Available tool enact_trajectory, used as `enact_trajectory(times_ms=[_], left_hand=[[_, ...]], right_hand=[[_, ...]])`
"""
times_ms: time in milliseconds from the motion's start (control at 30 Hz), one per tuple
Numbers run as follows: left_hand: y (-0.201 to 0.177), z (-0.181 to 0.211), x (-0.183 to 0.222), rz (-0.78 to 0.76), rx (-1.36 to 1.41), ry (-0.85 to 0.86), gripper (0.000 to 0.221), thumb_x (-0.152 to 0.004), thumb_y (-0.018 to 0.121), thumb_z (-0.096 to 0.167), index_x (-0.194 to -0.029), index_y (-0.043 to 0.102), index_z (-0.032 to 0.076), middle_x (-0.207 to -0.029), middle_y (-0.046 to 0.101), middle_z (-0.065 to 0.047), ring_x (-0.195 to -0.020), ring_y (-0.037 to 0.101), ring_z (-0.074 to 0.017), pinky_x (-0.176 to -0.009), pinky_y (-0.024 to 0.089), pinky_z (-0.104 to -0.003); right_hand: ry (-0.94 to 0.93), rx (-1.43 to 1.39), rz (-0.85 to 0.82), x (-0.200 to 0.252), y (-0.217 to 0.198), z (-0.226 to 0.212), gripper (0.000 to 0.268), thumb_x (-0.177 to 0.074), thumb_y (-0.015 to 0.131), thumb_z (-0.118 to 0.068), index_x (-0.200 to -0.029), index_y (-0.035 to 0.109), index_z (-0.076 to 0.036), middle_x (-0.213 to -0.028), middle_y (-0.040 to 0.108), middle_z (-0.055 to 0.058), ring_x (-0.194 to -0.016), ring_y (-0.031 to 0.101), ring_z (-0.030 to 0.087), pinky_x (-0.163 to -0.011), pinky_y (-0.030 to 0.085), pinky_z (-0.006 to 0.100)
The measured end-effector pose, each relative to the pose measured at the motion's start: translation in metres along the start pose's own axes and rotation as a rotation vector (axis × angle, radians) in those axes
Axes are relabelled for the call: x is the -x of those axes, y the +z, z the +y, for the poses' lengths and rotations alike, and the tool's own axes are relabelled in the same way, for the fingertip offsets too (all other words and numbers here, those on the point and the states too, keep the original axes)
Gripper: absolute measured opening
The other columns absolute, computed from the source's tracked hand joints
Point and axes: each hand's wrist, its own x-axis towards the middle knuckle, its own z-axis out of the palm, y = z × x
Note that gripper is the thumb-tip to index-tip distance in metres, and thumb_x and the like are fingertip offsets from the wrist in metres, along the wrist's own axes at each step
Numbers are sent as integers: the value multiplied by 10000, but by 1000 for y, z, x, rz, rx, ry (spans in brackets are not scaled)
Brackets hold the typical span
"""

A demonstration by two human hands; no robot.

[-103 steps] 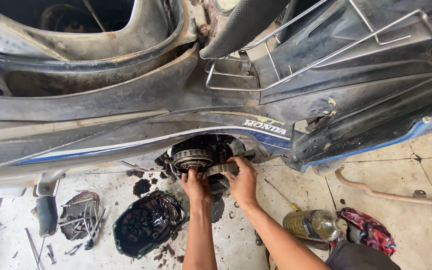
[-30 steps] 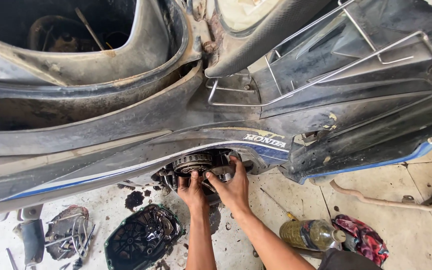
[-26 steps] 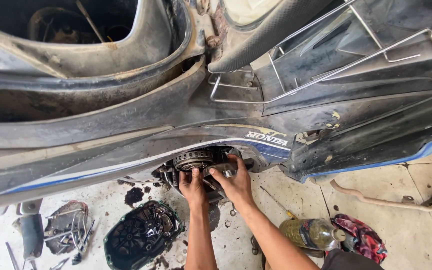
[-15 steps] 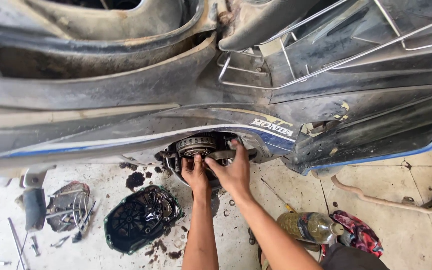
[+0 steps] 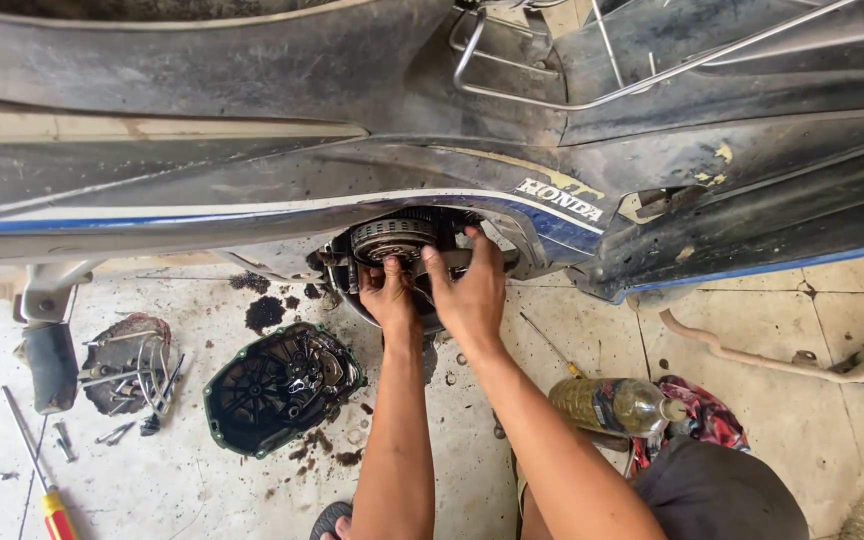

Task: Disassembling and cleaning the clutch assembly of a motorcycle engine

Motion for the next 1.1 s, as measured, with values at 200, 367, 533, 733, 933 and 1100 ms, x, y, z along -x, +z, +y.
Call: enact_trajectory(times_ms=[200, 367, 533, 733, 933, 1100], left_hand=[[-6, 10, 3, -95, -31, -89, 612, -912, 834, 177, -1443, 539, 107, -1189, 635, -109, -996, 648, -243, -838, 567, -446], [9, 15, 5, -124, -31, -41, 683, -880, 860, 134, -1472, 519, 118, -1240, 640, -123, -1081, 640, -240, -909, 563, -445], [18, 21, 9, -62, -99, 35, 612, -848, 880, 123, -1389, 594, 126, -1129, 672, -65, -976, 630, -165, -836, 560, -344], [26, 44, 24, -68, -99, 48, 513, -860, 856, 107, -1322, 636, 137, -1042, 694, -30, -901, 646, -125, -738, 551, -287], [-2, 8, 3, -104, 66, -41, 663, -913, 826, 170, -1476, 483, 108, -1162, 654, -88, -947, 676, -216, -811, 580, -388], [-15, 0, -1, -121, 33, -84, 663, -955, 780, 230, -1522, 446, 152, -1251, 628, -55, -979, 670, -217, -846, 571, -384]], right_hand=[[-144, -22, 83, 28, -33, -21, 683, -907, 727, -425, -1360, 534, 49, -1274, 588, 361, -1235, 556, 515, -1046, 414, 632], [309, 50, -232, 14, -30, -8, 1096, -763, 601, -824, -1499, 393, -38, -1261, 635, 310, -1252, 581, 453, -1031, 478, 570], [147, 134, -243, 21, -39, -33, 1014, -845, 673, -632, -1523, 327, 39, -1337, 537, 386, -1208, 593, 517, -964, 540, 582], [117, 7, -221, 13, -39, -17, 921, -939, 641, -501, -1549, 229, 52, -1417, 414, 422, -1271, 524, 530, -991, 496, 634], [278, -11, -270, 11, -37, -4, 1129, -805, 636, -784, -1498, 339, 55, -1372, 508, 357, -1280, 555, 471, -969, 539, 559], [90, -122, -64, 37, -61, -51, 835, -920, 665, -487, -1489, 365, 46, -1392, 440, 388, -1296, 491, 520, -1008, 505, 616]])
